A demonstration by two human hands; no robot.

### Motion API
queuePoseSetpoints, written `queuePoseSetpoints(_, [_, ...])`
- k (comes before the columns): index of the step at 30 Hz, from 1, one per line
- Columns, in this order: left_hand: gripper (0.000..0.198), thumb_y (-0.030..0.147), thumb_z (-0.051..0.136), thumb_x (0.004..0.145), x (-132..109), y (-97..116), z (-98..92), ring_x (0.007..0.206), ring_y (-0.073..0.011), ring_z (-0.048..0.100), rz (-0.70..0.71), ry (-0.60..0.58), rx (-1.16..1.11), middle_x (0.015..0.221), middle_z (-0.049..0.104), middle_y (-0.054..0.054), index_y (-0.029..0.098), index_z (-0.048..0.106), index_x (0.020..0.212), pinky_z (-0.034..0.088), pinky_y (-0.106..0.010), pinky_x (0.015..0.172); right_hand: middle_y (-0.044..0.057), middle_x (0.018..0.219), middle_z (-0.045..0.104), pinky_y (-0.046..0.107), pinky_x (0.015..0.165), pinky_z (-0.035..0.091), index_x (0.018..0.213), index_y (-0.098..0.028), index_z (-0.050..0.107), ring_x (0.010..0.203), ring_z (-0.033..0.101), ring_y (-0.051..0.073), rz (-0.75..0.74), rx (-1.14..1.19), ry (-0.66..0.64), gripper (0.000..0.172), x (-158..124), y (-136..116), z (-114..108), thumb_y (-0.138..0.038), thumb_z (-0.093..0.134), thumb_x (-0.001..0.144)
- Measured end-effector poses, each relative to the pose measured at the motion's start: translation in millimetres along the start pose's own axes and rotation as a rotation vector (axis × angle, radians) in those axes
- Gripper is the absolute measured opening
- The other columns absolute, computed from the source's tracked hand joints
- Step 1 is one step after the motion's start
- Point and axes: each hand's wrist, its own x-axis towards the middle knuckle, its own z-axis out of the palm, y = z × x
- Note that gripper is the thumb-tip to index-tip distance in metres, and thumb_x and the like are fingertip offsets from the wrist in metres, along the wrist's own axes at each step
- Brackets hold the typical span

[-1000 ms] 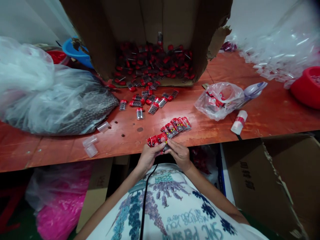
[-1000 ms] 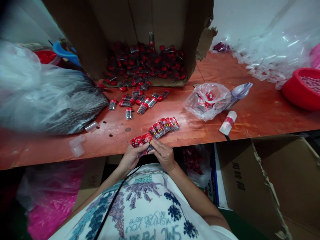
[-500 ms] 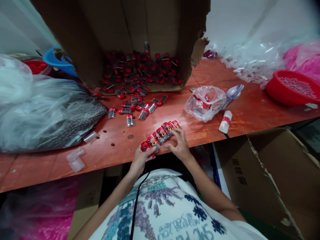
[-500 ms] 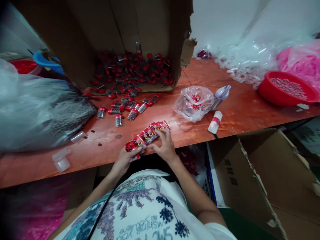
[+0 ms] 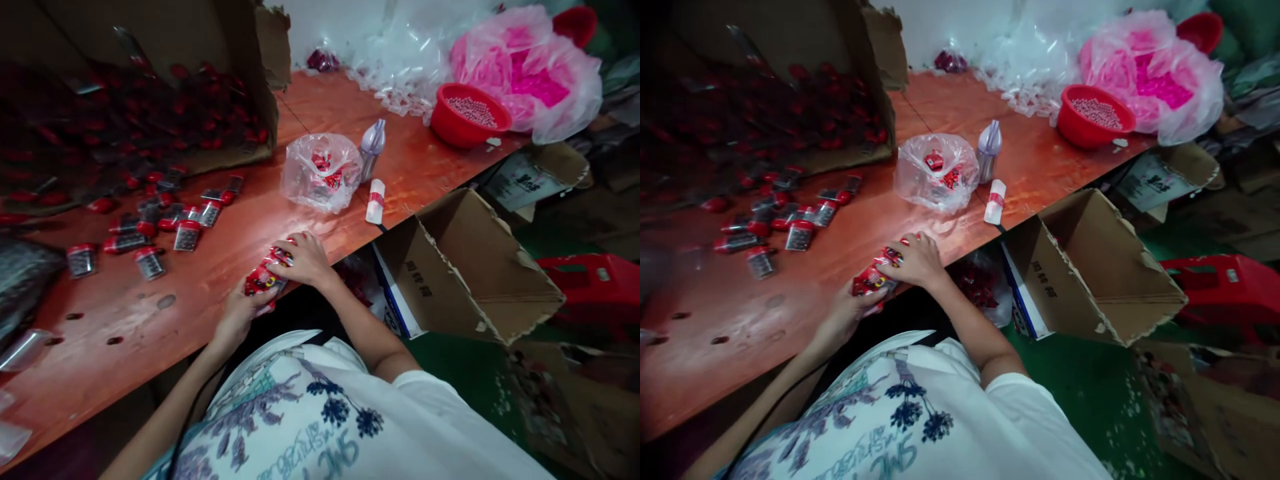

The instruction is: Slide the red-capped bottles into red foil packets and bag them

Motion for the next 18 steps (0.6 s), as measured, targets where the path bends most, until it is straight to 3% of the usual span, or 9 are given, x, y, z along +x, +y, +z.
queuePoseSetpoints(5, [0.073,0.022,0.082,0.051,4,-10,71.7,0.067,-0.018,0.065,0.004,-0.241,0.093,0.102,0.067,-0.008,0.02,0.056,0.119,0.052,-0.023,0.046,0.007,0.12,0.053,0.043,0.102,0.033,0.122,-0.028,0.059,0.116,0.043,0.026,0.106,0.048,0.108,0.052,-53,67,-39,-0.056,0.06,0.077])
queuePoseSetpoints(9, [0.085,0.012,0.081,0.048,12,-15,109.9,0.067,-0.0155,0.062,0.085,-0.356,0.117,0.107,0.065,-0.005,0.023,0.054,0.127,0.05,-0.021,0.045,0.005,0.129,0.051,0.045,0.108,0.029,0.126,-0.029,0.056,0.128,0.036,0.026,0.156,0.185,0.235,0.052,-88,112,-48,-0.047,0.064,0.078])
queuePoseSetpoints(13, [0.081,0.008,0.077,0.051,19,-20,116.6,0.05,-0.0082,0.052,0.094,-0.348,0.161,0.075,0.063,0.003,0.022,0.055,0.128,0.045,-0.017,0.041,0.006,0.137,0.048,0.04,0.106,0.034,0.129,-0.025,0.052,0.128,0.042,0.022,0.263,0.479,0.391,0.047,-113,154,-28,-0.038,0.057,0.083])
queuePoseSetpoints(16, [0.078,0.013,0.077,0.054,19,-20,111.2,0.051,-0.0092,0.053,0.097,-0.349,0.201,0.073,0.063,0.003,0.022,0.055,0.128,0.044,-0.017,0.041,0.01,0.131,0.056,0.037,0.1,0.041,0.129,-0.018,0.052,0.117,0.053,0.02,0.584,0.529,0.492,0.046,-133,191,-1,-0.035,0.05,0.086])
queuePoseSetpoints(18, [0.075,0.019,0.078,0.056,16,-18,105.4,0.059,-0.0131,0.06,0.087,-0.364,0.204,0.082,0.067,-0.002,0.022,0.054,0.128,0.045,-0.018,0.042,0.012,0.129,0.057,0.037,0.099,0.042,0.128,-0.014,0.052,0.115,0.055,0.02,0.818,0.43,0.472,0.045,-149,217,20,-0.031,0.044,0.087])
